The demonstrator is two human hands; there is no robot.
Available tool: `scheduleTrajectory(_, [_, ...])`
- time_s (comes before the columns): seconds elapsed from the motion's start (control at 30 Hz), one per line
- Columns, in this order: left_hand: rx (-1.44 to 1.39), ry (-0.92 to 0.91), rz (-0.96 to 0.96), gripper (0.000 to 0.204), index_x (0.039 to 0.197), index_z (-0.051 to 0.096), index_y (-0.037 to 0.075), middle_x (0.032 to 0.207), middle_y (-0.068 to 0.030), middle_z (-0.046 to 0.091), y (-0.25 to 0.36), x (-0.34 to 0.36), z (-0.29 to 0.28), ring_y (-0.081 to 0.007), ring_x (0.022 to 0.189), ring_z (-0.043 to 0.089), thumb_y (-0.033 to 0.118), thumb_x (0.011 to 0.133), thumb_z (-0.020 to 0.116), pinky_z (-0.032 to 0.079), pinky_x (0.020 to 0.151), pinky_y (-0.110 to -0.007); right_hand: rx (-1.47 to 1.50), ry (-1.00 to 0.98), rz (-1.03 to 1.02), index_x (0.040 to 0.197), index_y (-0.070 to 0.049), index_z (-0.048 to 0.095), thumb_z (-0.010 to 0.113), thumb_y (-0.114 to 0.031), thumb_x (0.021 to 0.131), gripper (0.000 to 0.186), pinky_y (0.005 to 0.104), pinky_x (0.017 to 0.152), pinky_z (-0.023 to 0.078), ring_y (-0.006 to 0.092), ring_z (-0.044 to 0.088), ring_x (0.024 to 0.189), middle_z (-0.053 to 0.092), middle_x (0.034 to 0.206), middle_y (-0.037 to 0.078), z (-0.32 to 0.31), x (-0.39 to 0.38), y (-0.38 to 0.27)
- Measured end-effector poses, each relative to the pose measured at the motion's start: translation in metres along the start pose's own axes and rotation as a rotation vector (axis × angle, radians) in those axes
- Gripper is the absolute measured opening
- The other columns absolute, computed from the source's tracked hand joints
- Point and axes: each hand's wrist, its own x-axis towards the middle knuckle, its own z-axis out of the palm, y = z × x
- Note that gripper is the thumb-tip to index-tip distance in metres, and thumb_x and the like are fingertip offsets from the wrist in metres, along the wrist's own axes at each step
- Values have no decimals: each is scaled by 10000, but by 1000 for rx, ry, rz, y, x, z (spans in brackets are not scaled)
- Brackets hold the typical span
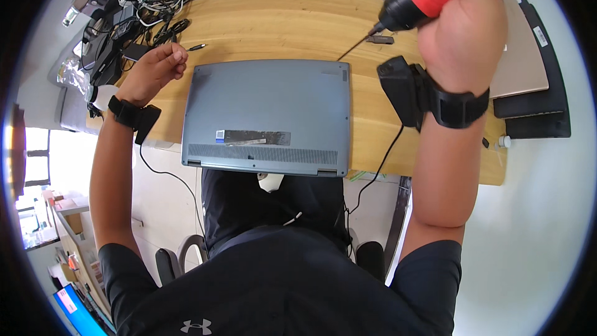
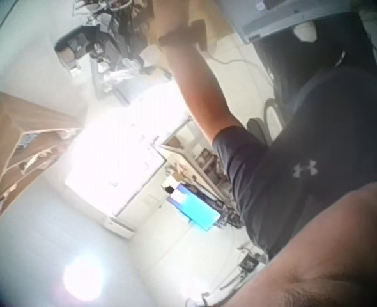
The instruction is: The recorder opens a laptop casing using an electric screwdriver, inspects internal components including the battery and motherboard, and kemudian closes the casing and tests the device.
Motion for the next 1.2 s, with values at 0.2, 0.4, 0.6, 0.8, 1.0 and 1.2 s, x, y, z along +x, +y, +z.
scheduleTrajectory(0.2, [-101,-218,-56,184,954,558,59,885,1,505,29,23,49,-114,802,487,187,1066,488,422,736,-249,2,392,-54,910,-61,557,631,-145,900,113,320,615,514,163,580,613,587,718,44,38,17,32])
scheduleTrajectory(0.4, [-135,-363,-120,196,984,564,41,889,-12,507,44,61,114,-123,778,482,184,1073,464,433,708,-259,22,498,-30,848,-49,571,642,-157,885,135,320,625,505,171,571,608,583,714,49,42,36,37])
scheduleTrajectory(0.6, [-117,-461,-131,212,1006,592,27,871,-1,526,40,97,148,-116,780,510,188,1072,470,454,714,-264,-75,403,-78,870,-22,564,616,-121,870,112,314,615,515,170,580,603,579,709,70,52,37,40])
scheduleTrajectory(0.8, [-398,-520,-236,185,999,595,31,860,-17,534,35,108,155,-144,790,523,164,1060,481,467,732,-279,-204,397,-21,878,-22,559,627,-110,859,113,305,577,521,165,580,564,573,692,66,55,37,37])
scheduleTrajectory(1.0, [-480,-562,-253,163,990,594,32,891,-39,576,18,128,156,-164,837,573,146,1046,491,495,766,-288,-36,96,32,935,0,588,585,-119,937,119,402,786,491,225,574,756,570,823,102,7,39,46])
scheduleTrajectory(1.2, [-373,-484,-177,170,1050,621,19,945,-30,631,12,133,156,-128,859,604,163,1045,530,511,783,-266,-196,372,21,877,-32,564,649,-116,853,122,300,581,515,160,577,564,572,684,63,42,36,41])
